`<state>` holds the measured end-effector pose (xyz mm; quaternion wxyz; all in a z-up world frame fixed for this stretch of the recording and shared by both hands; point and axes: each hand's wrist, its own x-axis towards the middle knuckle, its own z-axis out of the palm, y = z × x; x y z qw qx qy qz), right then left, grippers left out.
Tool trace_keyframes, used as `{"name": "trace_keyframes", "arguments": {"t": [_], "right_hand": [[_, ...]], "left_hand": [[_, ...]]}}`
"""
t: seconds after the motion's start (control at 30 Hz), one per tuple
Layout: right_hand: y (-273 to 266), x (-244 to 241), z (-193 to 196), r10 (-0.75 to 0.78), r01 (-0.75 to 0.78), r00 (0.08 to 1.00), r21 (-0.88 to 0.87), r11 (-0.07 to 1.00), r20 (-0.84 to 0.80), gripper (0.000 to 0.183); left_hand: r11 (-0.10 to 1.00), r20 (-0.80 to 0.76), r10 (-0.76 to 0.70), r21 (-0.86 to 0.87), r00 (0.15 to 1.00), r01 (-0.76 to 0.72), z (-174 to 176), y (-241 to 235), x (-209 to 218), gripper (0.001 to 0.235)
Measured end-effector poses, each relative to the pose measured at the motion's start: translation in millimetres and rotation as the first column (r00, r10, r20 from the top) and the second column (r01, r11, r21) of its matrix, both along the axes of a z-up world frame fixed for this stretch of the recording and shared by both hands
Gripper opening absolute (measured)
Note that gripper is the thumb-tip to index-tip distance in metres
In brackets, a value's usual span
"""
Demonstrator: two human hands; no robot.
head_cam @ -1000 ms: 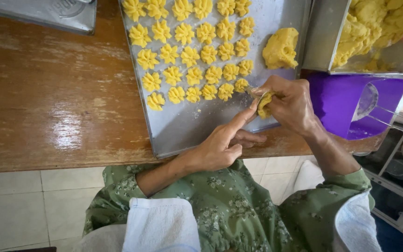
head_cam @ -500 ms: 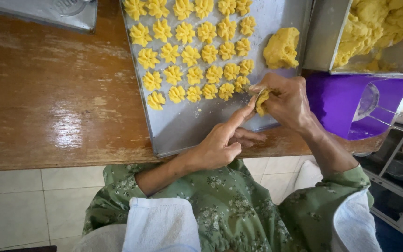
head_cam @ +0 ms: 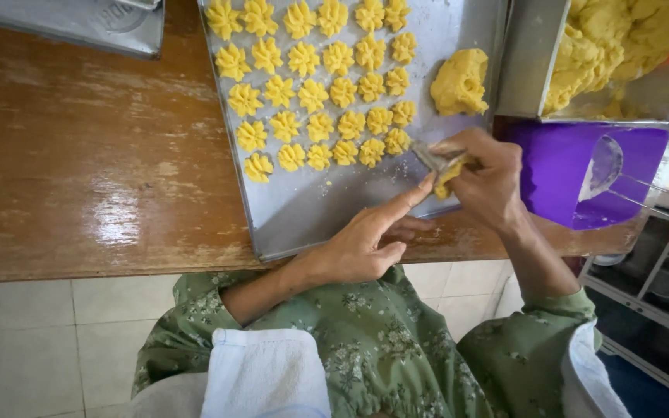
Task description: The person scoops yellow dough from a container and presses it into a metal mold to form flower-shaped cookies. They then place the shaped cookies onto a baking sheet, repeating the process continuously.
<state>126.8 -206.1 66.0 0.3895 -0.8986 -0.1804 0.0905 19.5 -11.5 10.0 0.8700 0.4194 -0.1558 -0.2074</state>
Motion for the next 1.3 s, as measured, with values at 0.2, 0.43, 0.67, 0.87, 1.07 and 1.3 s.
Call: {"name": "trace_keyframes", "arguments": {"t": [0.2, 0.43, 0.67, 0.87, 1.07, 1.3], "right_hand": [[-26.8, -12.9, -13.0, -0.057, 0.038, 0.986, 0.120, 0.992, 0.157, 0.018], [4.1, -31.8, -25.1, 0.066, -0.049, 0.843, -0.046, 0.998, 0.534, 0.024], [13.3, -31.3, -7.4, 0.058, -0.030, 0.866, -0.065, 0.997, 0.496, 0.018], [-5.4, 11.2, 17.5, 0.118, -0.145, 0.940, 0.062, 0.987, 0.320, 0.018], [-18.8, 50.6, -11.3, 0.224, 0.020, 0.860, -0.468, 0.884, 0.460, 0.053], [-23.2, 71.5, -21.8, 0.076, -0.001, 0.890, -0.165, 0.986, 0.450, 0.028]], "left_hand": [[0.966, -0.178, 0.032, -0.246, 0.983, -0.076, 2.9, -3.9, 5.9, 0.081], [0.882, -0.584, 0.084, -0.334, 0.808, -0.333, -23.6, -37.8, 4.2, 0.050], [0.868, -0.543, 0.197, -0.290, 0.816, -0.403, -6.1, -37.5, 14.2, 0.032], [0.852, -0.558, 0.193, -0.312, 0.807, -0.419, 7.8, -22.5, 25.8, 0.029], [0.824, -0.436, 0.035, -0.497, 0.899, -0.273, 21.4, 0.9, 9.8, 0.021], [0.884, -0.323, 0.070, -0.419, 0.944, -0.209, 7.2, 31.1, -15.7, 0.024]]}}
